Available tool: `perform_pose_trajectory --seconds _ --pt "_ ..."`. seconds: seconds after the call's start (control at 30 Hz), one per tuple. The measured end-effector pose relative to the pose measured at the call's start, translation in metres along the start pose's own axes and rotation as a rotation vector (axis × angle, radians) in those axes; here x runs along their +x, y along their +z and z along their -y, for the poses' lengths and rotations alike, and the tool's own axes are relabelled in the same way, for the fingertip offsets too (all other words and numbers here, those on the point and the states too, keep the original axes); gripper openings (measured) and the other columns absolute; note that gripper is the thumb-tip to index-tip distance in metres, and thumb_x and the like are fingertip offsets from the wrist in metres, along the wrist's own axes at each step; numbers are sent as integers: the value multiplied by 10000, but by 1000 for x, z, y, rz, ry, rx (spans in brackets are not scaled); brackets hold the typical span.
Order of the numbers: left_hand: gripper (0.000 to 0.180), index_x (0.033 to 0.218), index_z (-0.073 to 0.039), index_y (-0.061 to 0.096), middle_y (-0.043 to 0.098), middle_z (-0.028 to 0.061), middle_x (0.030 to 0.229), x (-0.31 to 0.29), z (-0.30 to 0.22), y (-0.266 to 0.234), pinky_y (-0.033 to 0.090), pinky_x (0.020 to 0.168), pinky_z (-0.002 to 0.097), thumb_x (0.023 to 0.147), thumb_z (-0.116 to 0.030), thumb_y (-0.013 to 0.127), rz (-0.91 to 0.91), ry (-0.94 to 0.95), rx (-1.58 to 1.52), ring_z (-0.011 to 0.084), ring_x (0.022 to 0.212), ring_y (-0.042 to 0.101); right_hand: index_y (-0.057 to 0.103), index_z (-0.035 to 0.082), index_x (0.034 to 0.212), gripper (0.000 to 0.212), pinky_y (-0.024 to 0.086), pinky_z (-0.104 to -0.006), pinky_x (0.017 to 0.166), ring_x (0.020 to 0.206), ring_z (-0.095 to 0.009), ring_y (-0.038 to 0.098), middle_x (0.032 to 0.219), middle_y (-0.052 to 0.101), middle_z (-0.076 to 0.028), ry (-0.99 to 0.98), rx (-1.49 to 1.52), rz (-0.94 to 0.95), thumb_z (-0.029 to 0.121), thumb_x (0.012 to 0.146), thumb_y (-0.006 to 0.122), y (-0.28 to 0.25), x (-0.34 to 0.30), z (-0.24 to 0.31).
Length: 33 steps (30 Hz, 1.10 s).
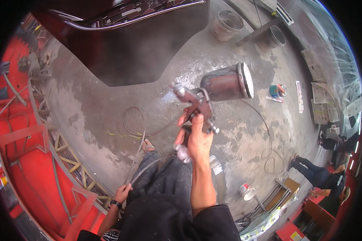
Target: The person uses a spray gun to apply a coat of dark red paint to a car bumper mounted on a stand. They move around the bumper to ensure even coverage on all visible surfaces.
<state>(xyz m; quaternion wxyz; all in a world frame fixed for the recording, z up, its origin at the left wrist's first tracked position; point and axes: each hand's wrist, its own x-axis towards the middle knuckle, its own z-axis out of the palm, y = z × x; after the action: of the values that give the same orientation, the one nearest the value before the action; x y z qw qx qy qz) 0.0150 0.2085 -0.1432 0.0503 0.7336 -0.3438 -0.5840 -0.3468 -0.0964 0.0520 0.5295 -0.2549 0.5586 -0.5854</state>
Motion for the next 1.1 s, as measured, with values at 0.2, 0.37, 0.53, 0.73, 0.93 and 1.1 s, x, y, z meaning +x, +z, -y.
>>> perform_pose_trajectory --seconds 0.2,0.37,0.53,0.73,0.93,1.1 --pt "477 906 14 732 727 107 821 8 7 -18 514 763 320 1001 -432 592 55 73 26 171 799 673 488 -78 1309 828 486 -248 482 530 -155 605 1160 676 -218 -89 14 308 662 942 542 3 -36 -4" --pt "413 870 7 714 703 109 779 5 -4 -10 498 707 319 996 -376 624 50 104 59 162 734 642 474 -85 1338 827 475 -251 472 521 -149 594 1209 674 -211 -34 15 130 652 965 498 0 -39 -8" --pt "413 879 -10 716 695 104 806 -4 -21 7 495 719 322 998 -393 613 24 79 116 173 754 640 473 -71 1312 724 438 -241 431 485 -151 576 1123 689 -172 -43 -4 -73 591 1016 459 -21 -29 -23" --pt "456 911 -37 727 729 83 861 -9 -27 25 504 784 303 1011 -453 568 13 18 170 153 831 669 493 -43 1322 648 397 -239 407 461 -133 557 1068 693 -150 -101 -44 -230 539 1038 463 -47 -6 -29" --pt "463 920 -35 722 721 74 848 -13 -28 33 495 776 304 1017 -458 560 -21 2 181 139 828 652 525 -40 1300 637 389 -238 403 447 -130 545 1039 699 -146 -108 -54 -322 537 1034 479 -51 7 -26" --pt "475 936 -24 725 727 76 881 -16 -28 20 503 799 301 1022 -457 549 14 8 164 142 854 662 557 -5 1245 552 388 -227 403 453 -105 535 917 665 -107 -85 -83 -266 503 1038 497 -26 -2 -22"
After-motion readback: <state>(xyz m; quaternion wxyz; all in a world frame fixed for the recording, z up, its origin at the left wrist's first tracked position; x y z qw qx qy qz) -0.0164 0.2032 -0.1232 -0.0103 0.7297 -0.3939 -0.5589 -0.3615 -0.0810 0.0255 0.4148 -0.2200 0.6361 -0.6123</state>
